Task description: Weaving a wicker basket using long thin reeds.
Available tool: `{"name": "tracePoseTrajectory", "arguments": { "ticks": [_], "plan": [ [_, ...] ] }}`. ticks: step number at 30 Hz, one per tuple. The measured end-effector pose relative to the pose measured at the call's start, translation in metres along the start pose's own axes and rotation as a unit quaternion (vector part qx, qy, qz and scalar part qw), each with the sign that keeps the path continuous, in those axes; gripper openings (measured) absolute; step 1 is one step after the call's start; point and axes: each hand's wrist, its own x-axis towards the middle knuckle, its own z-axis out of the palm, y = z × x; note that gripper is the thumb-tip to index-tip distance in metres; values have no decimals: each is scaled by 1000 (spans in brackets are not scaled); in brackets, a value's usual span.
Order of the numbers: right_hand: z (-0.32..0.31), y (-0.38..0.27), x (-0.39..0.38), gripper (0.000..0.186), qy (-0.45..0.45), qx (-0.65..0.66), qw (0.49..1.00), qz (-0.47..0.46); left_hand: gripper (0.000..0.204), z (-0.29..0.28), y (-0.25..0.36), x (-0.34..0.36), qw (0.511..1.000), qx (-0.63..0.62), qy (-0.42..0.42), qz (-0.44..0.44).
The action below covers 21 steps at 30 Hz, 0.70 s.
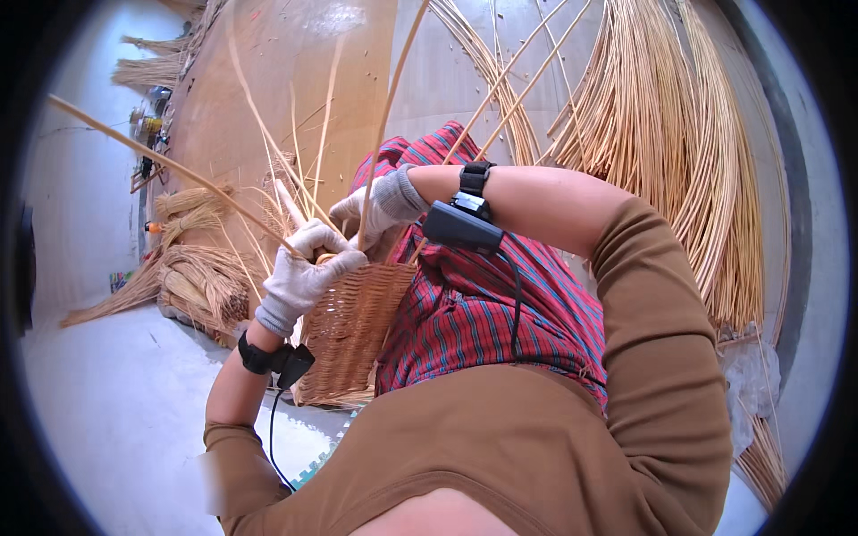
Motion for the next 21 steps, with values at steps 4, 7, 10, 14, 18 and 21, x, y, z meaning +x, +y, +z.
{"name": "tracePoseTrajectory", "arguments": {
  "ticks": [4,7,10,14,18,21],
  "plan": [
    [0,2,-3,61,-57,69,996,-4,23,-1,-5,-2,1000,12,-6,15],
    [1,-1,-3,59,-75,70,995,-1,26,-9,-9,1,996,-18,-40,73],
    [2,-3,3,55,-75,49,996,22,33,-20,-11,4,990,-53,-130,-11],
    [2,2,7,50,-57,33,998,20,44,-28,-10,11,982,-10,-183,39],
    [-1,1,-3,51,-40,-33,998,28,45,-24,-9,12,984,-25,-168,51],
    [0,-11,-14,46,-48,-69,996,24,45,-22,-4,9,986,22,-152,69]
  ]
}}
